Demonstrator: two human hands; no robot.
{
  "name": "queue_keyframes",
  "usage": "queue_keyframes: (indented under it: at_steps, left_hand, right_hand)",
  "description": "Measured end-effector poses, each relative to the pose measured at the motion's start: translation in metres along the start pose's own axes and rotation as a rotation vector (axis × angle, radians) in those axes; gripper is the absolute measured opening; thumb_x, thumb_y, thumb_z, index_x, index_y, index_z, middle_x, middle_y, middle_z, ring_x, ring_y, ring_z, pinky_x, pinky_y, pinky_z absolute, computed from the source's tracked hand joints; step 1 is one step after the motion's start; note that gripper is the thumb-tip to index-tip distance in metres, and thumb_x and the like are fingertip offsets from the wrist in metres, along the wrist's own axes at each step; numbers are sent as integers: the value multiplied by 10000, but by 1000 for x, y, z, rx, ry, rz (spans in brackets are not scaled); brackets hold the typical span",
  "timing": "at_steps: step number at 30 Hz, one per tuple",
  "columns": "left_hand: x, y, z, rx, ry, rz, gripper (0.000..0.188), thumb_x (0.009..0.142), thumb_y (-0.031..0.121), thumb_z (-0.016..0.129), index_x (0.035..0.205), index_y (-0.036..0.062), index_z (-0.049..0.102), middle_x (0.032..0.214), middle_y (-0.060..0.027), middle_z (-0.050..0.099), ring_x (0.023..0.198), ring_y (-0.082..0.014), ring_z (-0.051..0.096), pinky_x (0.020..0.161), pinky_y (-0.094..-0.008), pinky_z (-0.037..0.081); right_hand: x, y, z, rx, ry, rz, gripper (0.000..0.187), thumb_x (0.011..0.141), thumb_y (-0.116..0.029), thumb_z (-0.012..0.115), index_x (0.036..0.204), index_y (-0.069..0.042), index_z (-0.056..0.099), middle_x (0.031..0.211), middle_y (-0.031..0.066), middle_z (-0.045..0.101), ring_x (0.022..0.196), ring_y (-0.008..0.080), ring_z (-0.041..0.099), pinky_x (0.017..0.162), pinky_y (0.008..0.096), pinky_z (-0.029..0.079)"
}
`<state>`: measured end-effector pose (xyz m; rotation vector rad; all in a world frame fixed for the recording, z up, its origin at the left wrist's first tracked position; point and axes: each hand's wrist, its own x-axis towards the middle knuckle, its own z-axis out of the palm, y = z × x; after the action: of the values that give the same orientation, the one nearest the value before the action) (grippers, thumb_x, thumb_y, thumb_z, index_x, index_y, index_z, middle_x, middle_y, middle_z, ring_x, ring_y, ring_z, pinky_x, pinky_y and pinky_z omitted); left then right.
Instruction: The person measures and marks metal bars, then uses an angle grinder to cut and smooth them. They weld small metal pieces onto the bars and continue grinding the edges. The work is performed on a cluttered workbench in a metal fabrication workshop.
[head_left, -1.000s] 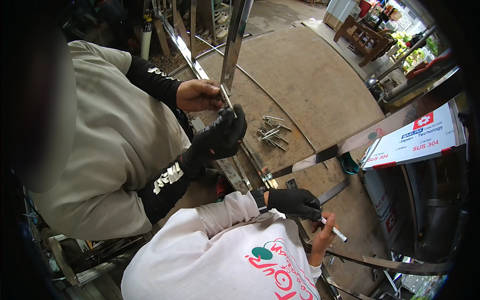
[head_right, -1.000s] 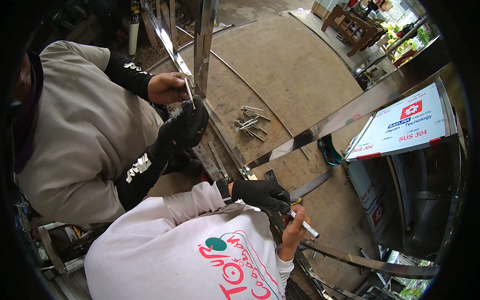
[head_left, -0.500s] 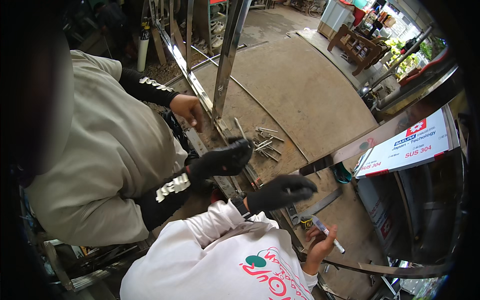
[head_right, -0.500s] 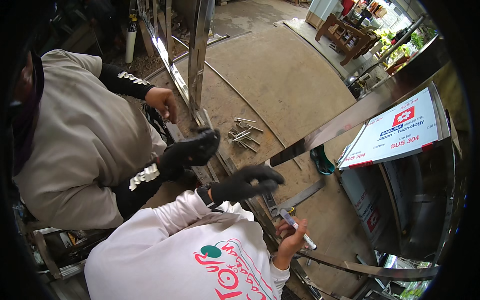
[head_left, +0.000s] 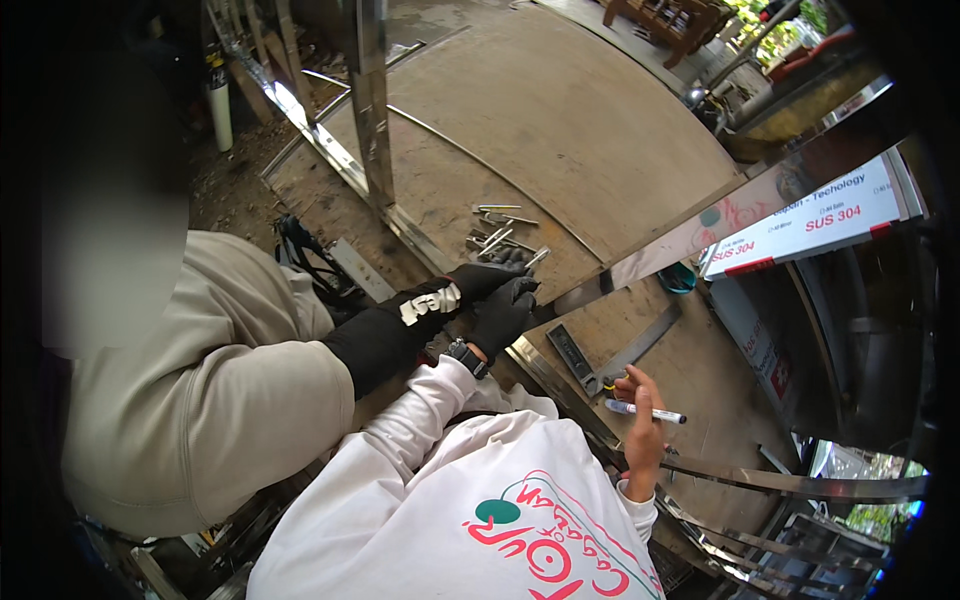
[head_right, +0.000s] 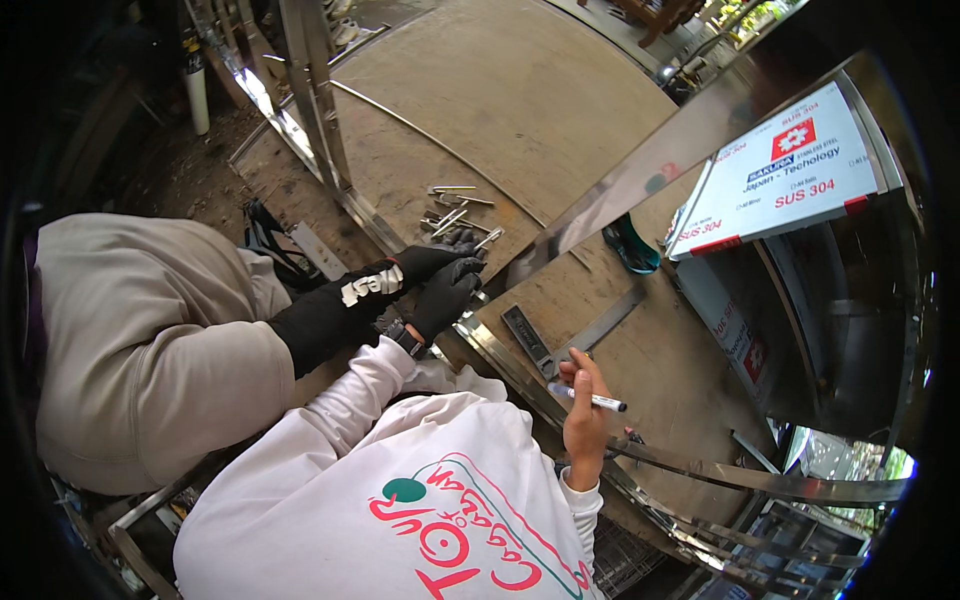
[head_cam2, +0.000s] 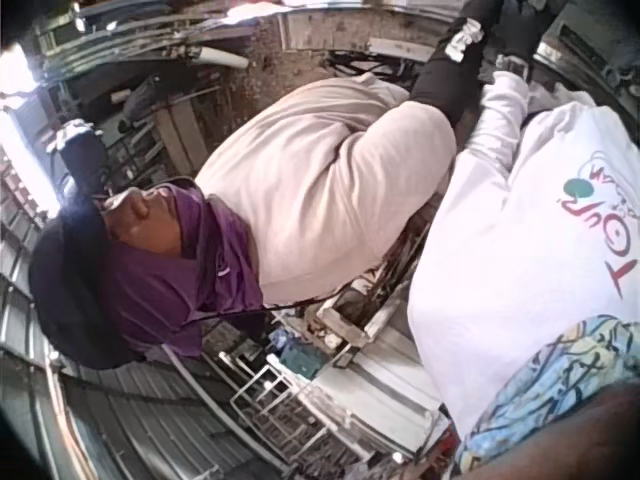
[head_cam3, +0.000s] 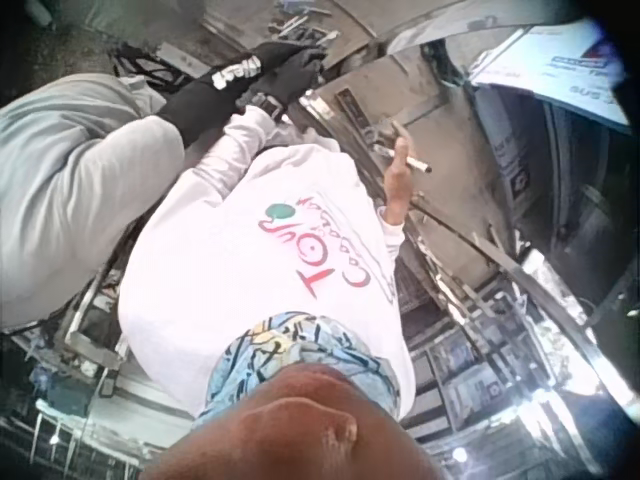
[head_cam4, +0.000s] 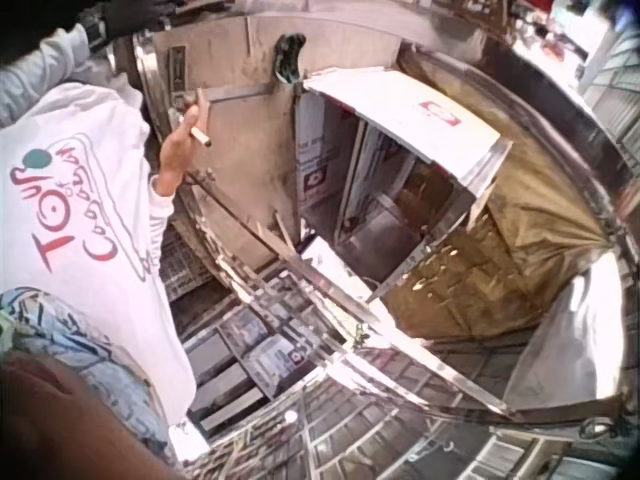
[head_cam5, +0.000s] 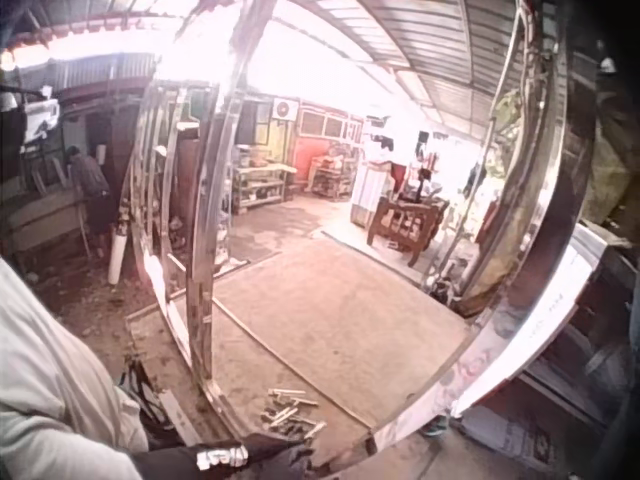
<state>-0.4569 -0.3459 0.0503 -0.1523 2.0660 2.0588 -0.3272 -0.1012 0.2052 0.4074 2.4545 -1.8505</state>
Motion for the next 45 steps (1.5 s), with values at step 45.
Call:
queue_keyframes:
  at_steps: [45]
  left_hand:
    - [-104, 235, -40, -418, -117, 268, 65, 947, 33, 708, 987, 17, 658, 839, 8, 672, 742, -51, 589, 668, -243, 490]
  right_hand:
    - [61, -203, 96, -27, 56, -822, 122, 888, 13, 789, 1005, -3, 754, 712, -34, 651, 604, 4, 524, 542, 186, 366]
